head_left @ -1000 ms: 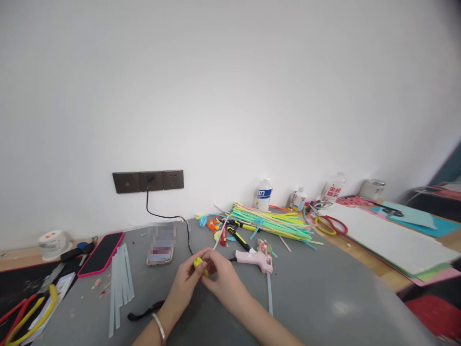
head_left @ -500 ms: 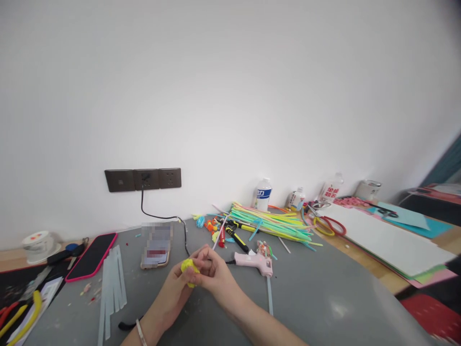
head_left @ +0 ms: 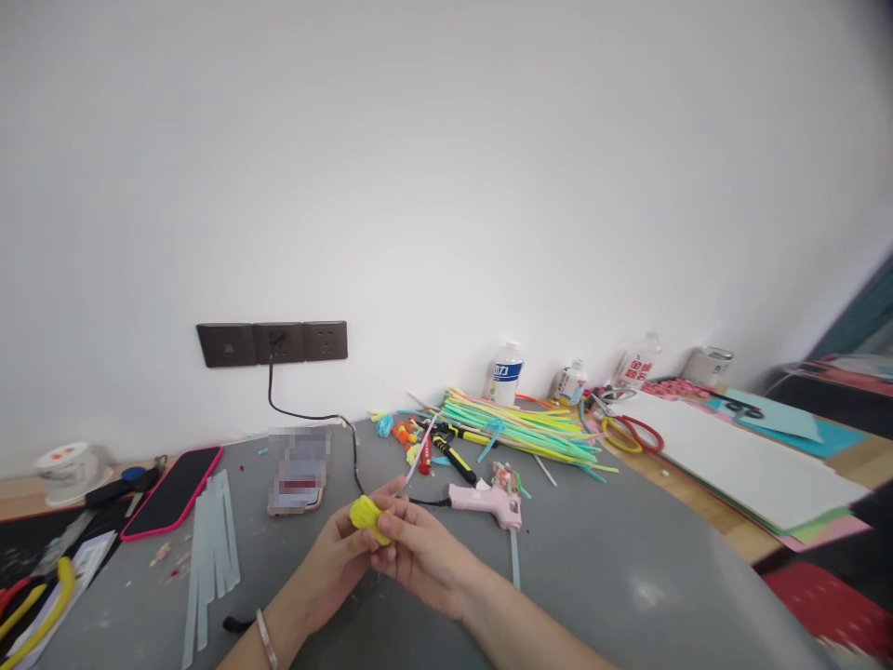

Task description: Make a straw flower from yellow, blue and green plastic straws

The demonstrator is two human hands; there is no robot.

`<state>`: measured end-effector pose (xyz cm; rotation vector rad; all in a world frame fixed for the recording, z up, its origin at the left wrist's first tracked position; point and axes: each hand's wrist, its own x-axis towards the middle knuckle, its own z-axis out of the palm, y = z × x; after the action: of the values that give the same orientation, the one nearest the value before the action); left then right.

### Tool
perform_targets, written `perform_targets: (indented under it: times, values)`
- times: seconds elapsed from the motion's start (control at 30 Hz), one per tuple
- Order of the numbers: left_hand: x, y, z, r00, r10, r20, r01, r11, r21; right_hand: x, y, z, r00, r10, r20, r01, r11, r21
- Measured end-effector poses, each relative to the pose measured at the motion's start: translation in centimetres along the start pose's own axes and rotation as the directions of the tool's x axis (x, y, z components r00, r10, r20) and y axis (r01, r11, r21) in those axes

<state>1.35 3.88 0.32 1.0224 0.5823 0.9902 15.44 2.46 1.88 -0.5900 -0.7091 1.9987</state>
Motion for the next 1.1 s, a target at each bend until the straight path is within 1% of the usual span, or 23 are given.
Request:
perform_targets:
  times: [0.07, 0.13, 0.2, 0.27, 0.33, 0.4, 0.47, 0.53, 0.57, 0.6, 0.63, 0.67, 0.7, 0.73, 0.8, 0.83, 0.87, 0.93, 0.97, 1.03, 1.1]
  values:
    - [-0.1, 0.0, 0.1, 1.000, 0.012, -0.011, -0.011, 1.000, 0.003, -0.1, 0.1, -0.1, 1.000, -0.018, -0.001, 0.018, 0.998, -0.052]
    - [-0.2, -0.2, 0.1, 0.999, 0.027, -0.025, -0.028, 1.000, -0.015, -0.1, 0.1, -0.1, 0.997, -0.084, 0.001, 0.083, 0.985, -0.153]
    - [-0.1, -0.6, 0.0, 0.999, 0.038, -0.031, -0.040, 0.998, -0.055, 0.0, 0.0, 0.0, 0.989, -0.149, 0.004, 0.145, 0.950, -0.276]
    - [0.1, -0.9, -0.2, 0.996, 0.051, -0.068, -0.058, 0.993, -0.103, 0.0, -0.3, 0.2, 0.987, -0.158, 0.025, 0.155, 0.904, -0.398]
    - [0.3, -0.9, -0.4, 0.987, 0.068, -0.142, -0.087, 0.988, -0.131, -0.3, -0.8, 0.4, 0.990, -0.122, 0.072, 0.142, 0.840, -0.523]
    - [0.4, -0.8, -0.5, 0.972, 0.086, -0.220, -0.116, 0.985, -0.130, -0.9, -1.6, 0.5, 0.989, -0.110, 0.095, 0.146, 0.761, -0.633]
    - [0.4, -0.6, -0.5, 0.963, 0.081, -0.257, -0.113, 0.987, -0.110, -1.7, -2.8, 0.3, 0.983, -0.168, 0.077, 0.171, 0.671, -0.722]
    - [0.3, -0.5, -0.3, 0.966, 0.055, -0.251, -0.075, 0.995, -0.070, -2.2, -4.7, -0.5, 0.955, -0.291, 0.060, 0.217, 0.543, -0.811]
    - [0.2, -0.5, -0.2, 0.971, 0.039, -0.235, -0.050, 0.998, -0.042, -2.3, -5.9, -1.1, 0.926, -0.370, 0.071, 0.242, 0.440, -0.865]
    - [0.1, -0.6, -0.1, 0.977, 0.026, -0.214, -0.029, 1.000, -0.009, -2.3, -7.5, -1.9, 0.883, -0.461, 0.086, 0.258, 0.324, -0.910]
    - [0.0, -0.6, 0.1, 0.982, 0.020, -0.189, -0.016, 1.000, 0.024, -2.1, -9.2, -2.9, 0.835, -0.541, 0.101, 0.247, 0.204, -0.947]
    - [-0.1, -0.7, 0.2, 0.987, 0.022, -0.161, -0.012, 0.998, 0.059, -1.8, -11.2, -4.0, 0.791, -0.602, 0.105, 0.178, 0.062, -0.982]
    - [-0.1, -0.8, 0.3, 0.991, 0.026, -0.128, -0.013, 0.995, 0.098, -1.5, -13.3, -5.3, 0.749, -0.656, 0.093, 0.050, -0.084, -0.995]
    - [-0.2, -0.9, 0.3, 0.995, 0.028, -0.092, -0.015, 0.990, 0.142, -1.2, -15.3, -6.7, 0.719, -0.692, 0.060, -0.031, -0.119, -0.992]
    - [-0.2, -1.1, 0.2, 0.999, 0.022, -0.029, -0.015, 0.974, 0.227, -0.5, -19.1, -9.6, 0.689, -0.725, -0.003, -0.161, -0.149, -0.976]
    - [-0.1, -1.3, 0.0, 1.000, 0.012, -0.011, -0.008, 0.966, 0.257, -0.2, -20.6, -11.1, 0.683, -0.730, -0.035, -0.226, -0.166, -0.960]
    - [-0.1, -1.4, -0.1, 1.000, -0.001, -0.004, 0.002, 0.961, 0.275, -0.1, -21.9, -12.6, 0.691, -0.720, -0.065, -0.283, -0.186, -0.941]
    - [0.1, -1.6, -0.5, 1.000, -0.015, -0.012, 0.018, 0.960, 0.278, 0.1, -23.3, -15.2, 0.741, -0.661, -0.118, -0.361, -0.243, -0.900]
    - [0.2, -1.6, -0.6, 1.000, -0.022, -0.017, 0.026, 0.961, 0.277, 0.1, -23.6, -16.3, 0.765, -0.629, -0.142, -0.388, -0.274, -0.880]
    - [0.3, -1.8, -0.6, 0.999, -0.043, -0.022, 0.047, 0.955, 0.294, 0.1, -23.5, -18.0, 0.797, -0.580, -0.171, -0.423, -0.333, -0.842]
    - [0.3, -1.9, -0.5, 0.998, -0.063, -0.029, 0.069, 0.944, 0.322, 0.2, -22.9, -19.0, 0.806, -0.567, -0.171, -0.442, -0.384, -0.810]
